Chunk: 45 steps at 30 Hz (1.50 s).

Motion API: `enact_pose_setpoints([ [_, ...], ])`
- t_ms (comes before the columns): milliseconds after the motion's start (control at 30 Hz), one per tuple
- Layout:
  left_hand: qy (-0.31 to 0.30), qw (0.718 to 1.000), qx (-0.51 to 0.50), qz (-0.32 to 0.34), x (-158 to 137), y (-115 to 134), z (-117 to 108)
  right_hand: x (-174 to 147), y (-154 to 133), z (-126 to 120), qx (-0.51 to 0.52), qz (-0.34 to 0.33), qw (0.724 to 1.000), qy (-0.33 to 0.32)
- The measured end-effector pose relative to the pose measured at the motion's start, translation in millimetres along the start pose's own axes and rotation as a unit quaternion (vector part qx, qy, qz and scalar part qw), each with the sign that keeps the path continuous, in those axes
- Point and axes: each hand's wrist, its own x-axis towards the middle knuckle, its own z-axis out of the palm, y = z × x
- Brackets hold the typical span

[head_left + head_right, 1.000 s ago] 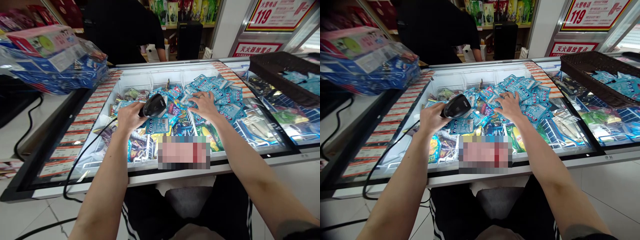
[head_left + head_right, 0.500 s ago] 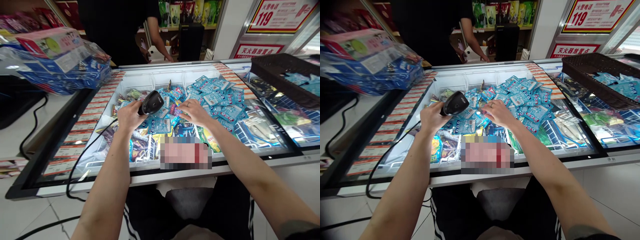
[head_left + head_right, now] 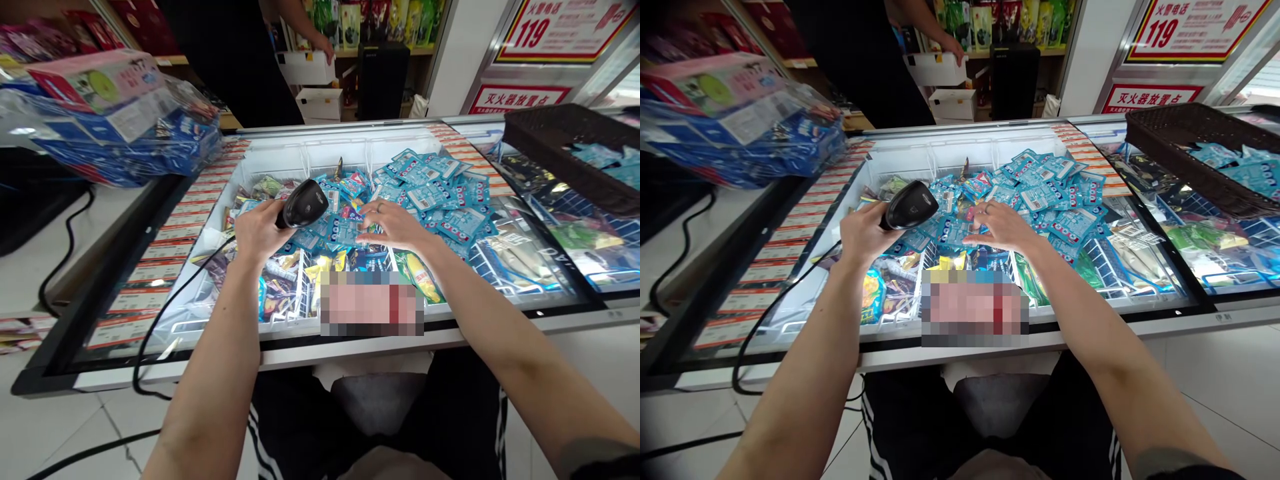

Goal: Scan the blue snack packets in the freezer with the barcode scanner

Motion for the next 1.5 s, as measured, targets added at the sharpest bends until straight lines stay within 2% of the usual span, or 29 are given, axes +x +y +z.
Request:
enact_pose_setpoints([
  [100,-0.003,1.0,-0.003,0.003,0,0,1,-1,1,-1,-0.023,0.028,0.999,-0.001],
  [300,0.004,1.0,-0.006,0.008,-1,-1,2,-4,8,-3,-0.021,0.027,0.999,-0.026],
  [533,0.002,1.0,-0.009,0.019,0,-1,1,0,7,5,-0.064,0.111,0.99,0.055],
  [633,-0.003,1.0,-0.021,0.022,0,0,0,2,2,8,-0.094,0.13,0.986,0.045],
  [800,-0.01,0.999,-0.022,0.028,-1,-1,1,3,7,11,-0.095,0.123,0.987,0.028],
  [933,-0.017,0.999,-0.022,0.03,-1,0,2,3,18,17,-0.062,0.166,0.981,0.08],
  [1167,-0.032,0.998,-0.048,0.032,-2,4,-2,-1,35,17,-0.009,0.248,0.951,0.183],
  [1333,-0.037,0.996,-0.059,0.052,-2,7,-4,-2,37,16,0.003,0.254,0.944,0.21],
  [1500,-0.035,0.996,-0.05,0.071,-2,9,-6,-2,37,16,0.002,0.265,0.943,0.2],
])
